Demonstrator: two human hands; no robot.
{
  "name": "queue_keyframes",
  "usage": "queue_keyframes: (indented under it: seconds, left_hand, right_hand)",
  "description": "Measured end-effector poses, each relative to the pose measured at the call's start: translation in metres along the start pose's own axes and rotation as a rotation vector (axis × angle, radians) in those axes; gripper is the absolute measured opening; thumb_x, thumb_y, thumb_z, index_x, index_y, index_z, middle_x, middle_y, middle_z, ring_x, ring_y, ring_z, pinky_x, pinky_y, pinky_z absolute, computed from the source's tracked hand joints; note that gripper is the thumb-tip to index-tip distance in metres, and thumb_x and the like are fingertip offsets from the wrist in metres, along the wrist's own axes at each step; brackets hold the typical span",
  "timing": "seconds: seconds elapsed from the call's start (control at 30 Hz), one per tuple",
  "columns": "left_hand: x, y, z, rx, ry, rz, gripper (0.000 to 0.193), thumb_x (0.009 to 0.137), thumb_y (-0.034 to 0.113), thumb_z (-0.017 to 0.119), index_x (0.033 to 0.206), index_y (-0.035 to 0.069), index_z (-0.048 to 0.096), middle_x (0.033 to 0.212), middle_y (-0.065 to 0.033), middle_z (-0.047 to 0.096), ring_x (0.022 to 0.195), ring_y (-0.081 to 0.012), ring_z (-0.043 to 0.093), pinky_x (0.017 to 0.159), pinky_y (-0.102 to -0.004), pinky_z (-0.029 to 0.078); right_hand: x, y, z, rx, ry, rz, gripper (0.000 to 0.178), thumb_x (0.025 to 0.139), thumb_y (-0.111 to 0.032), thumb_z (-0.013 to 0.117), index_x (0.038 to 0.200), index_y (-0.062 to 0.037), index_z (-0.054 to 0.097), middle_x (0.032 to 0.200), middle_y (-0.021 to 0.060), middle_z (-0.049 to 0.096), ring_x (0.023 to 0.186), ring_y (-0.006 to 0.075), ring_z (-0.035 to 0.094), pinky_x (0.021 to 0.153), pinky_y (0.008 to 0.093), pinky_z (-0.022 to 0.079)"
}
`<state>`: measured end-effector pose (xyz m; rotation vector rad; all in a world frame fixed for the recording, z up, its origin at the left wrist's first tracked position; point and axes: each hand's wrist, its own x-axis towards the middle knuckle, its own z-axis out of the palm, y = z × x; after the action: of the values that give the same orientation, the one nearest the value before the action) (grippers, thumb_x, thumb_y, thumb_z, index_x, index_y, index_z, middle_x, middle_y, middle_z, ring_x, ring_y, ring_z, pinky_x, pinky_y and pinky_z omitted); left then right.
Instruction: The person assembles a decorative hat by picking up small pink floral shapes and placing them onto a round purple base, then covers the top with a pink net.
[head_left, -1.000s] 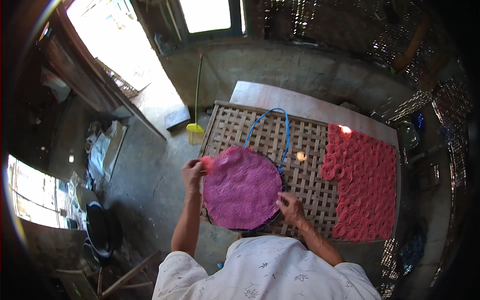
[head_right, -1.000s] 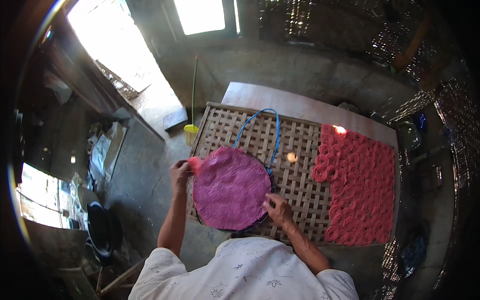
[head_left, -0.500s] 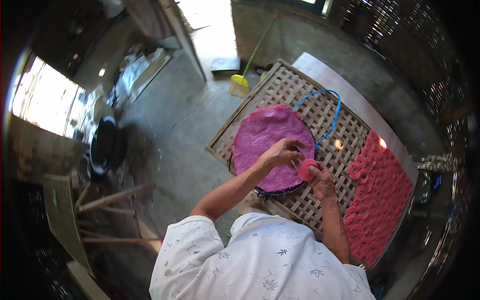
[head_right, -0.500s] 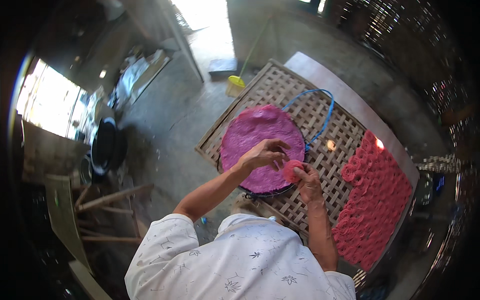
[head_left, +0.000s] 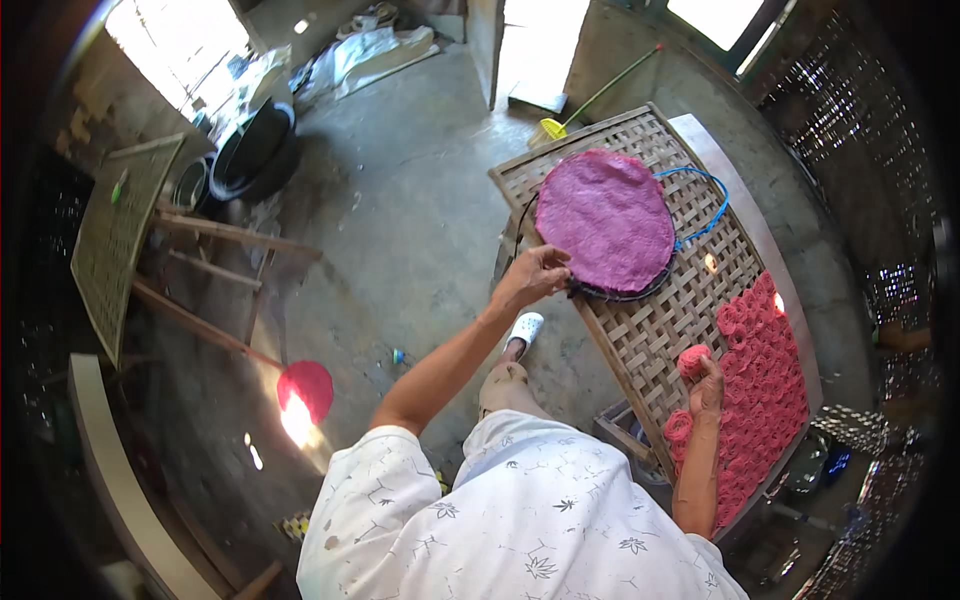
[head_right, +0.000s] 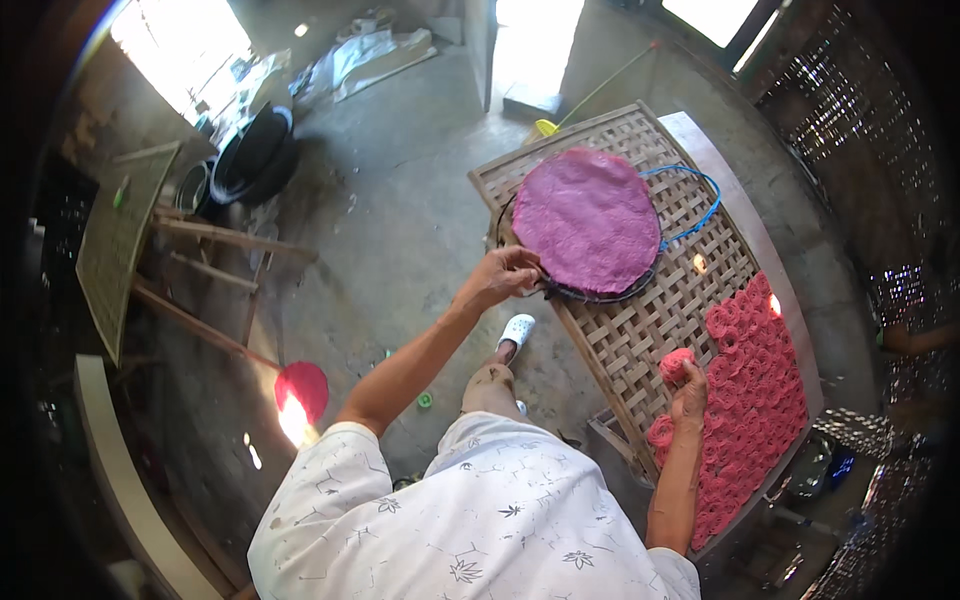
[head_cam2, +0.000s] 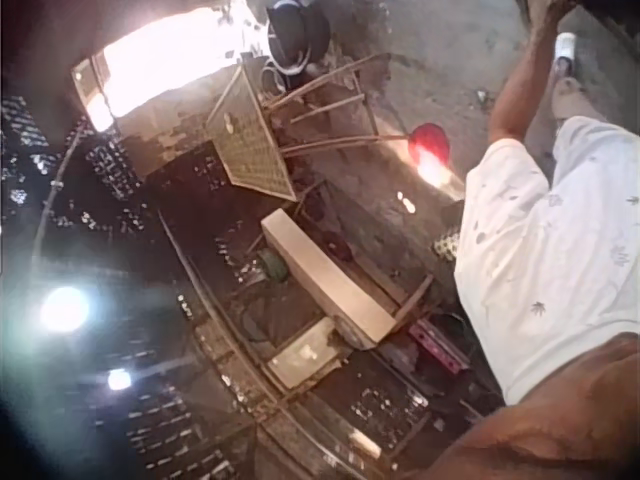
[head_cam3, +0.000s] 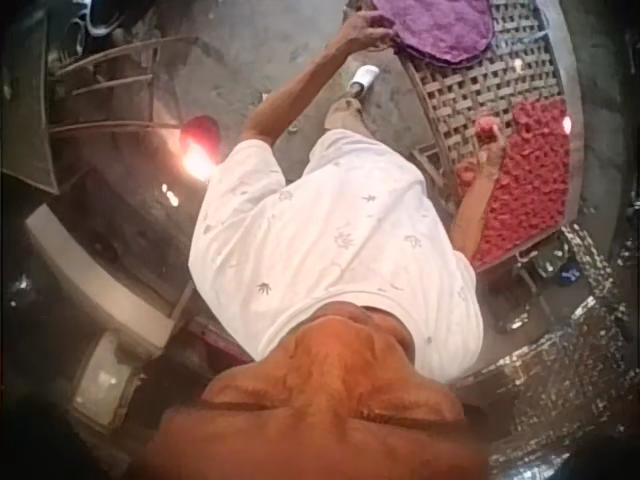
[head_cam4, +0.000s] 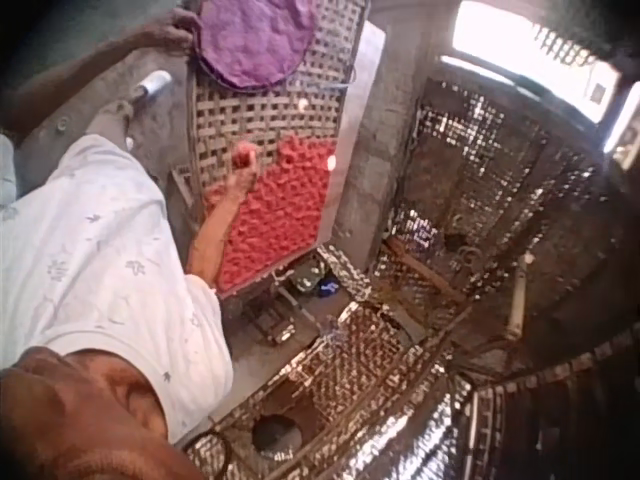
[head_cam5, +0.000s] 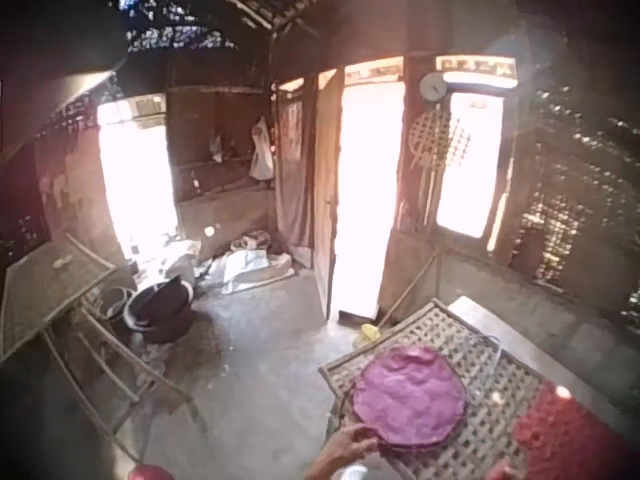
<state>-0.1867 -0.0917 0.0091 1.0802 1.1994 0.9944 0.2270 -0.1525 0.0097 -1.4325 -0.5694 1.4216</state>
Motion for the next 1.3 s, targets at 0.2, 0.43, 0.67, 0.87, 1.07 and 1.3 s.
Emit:
queue_keyframes:
  seconds: [0.2, 0.43, 0.67, 0.87, 1.07, 1.3]
  left_hand:
    - [-0.035, 0.002, -0.020, -0.013, 0.168, 0.098, 0.029, 0.083, 0.013, 0.063, 0.108, -0.001, 0.061, 0.083, -0.0035, 0.065, 0.071, -0.0097, 0.060, 0.061, -0.0257, 0.051]
    - [-0.041, -0.005, -0.020, 0.026, 0.322, 0.150, 0.028, 0.079, 0.017, 0.062, 0.102, 0.001, 0.065, 0.085, -0.0118, 0.069, 0.075, -0.0184, 0.065, 0.070, -0.0322, 0.051]
    - [-0.040, 0.001, 0.002, 0.170, 0.312, 0.186, 0.030, 0.077, 0.018, 0.062, 0.102, 0.001, 0.066, 0.088, -0.0136, 0.069, 0.076, -0.0217, 0.067, 0.071, -0.0334, 0.051]
    - [-0.009, -0.016, 0.036, 0.370, 0.223, 0.288, 0.033, 0.076, 0.019, 0.060, 0.105, 0.002, 0.064, 0.090, -0.0149, 0.069, 0.084, -0.0245, 0.067, 0.073, -0.0352, 0.052]
    - [0.006, -0.007, 0.077, 0.462, 0.000, 0.281, 0.033, 0.077, 0.016, 0.062, 0.107, 0.002, 0.063, 0.095, -0.0150, 0.069, 0.089, -0.0263, 0.067, 0.079, -0.0350, 0.051]
    - [0.043, -0.025, 0.097, 0.621, -0.137, 0.311, 0.033, 0.075, 0.015, 0.063, 0.105, 0.001, 0.063, 0.097, -0.0182, 0.067, 0.093, -0.0324, 0.064, 0.082, -0.0386, 0.049]
  right_hand:
    - [-0.004, 0.007, -0.058, -0.133, 0.174, 0.016, 0.012, 0.077, -0.023, 0.065, 0.085, -0.0163, 0.059, 0.080, -0.0015, 0.060, 0.072, 0.0142, 0.059, 0.065, 0.0303, 0.050]
    - [0.011, -0.003, -0.099, -0.217, 0.189, 0.076, 0.015, 0.077, -0.027, 0.065, 0.086, -0.0170, 0.060, 0.081, -0.0027, 0.062, 0.072, 0.0144, 0.058, 0.065, 0.0301, 0.048]
    - [0.006, -0.004, -0.102, -0.092, 0.211, 0.047, 0.010, 0.077, -0.021, 0.064, 0.083, -0.0140, 0.059, 0.075, 0.0002, 0.062, 0.064, 0.0158, 0.058, 0.058, 0.0302, 0.047]
    - [0.023, 0.000, -0.140, 0.089, 0.222, -0.070, 0.012, 0.071, -0.014, 0.065, 0.072, -0.0163, 0.053, 0.068, -0.0020, 0.056, 0.057, 0.0164, 0.053, 0.055, 0.0334, 0.047]
    - [0.029, 0.015, -0.173, -0.241, 0.535, -0.298, 0.033, 0.070, -0.014, 0.065, 0.103, -0.0111, 0.065, 0.070, -0.0014, 0.060, 0.057, 0.0116, 0.055, 0.046, 0.0269, 0.046]
    - [0.056, 0.000, -0.100, -0.019, 0.451, -0.179, 0.031, 0.072, -0.012, 0.063, 0.103, -0.0112, 0.064, 0.074, -0.0006, 0.061, 0.059, 0.0117, 0.056, 0.049, 0.0260, 0.047]
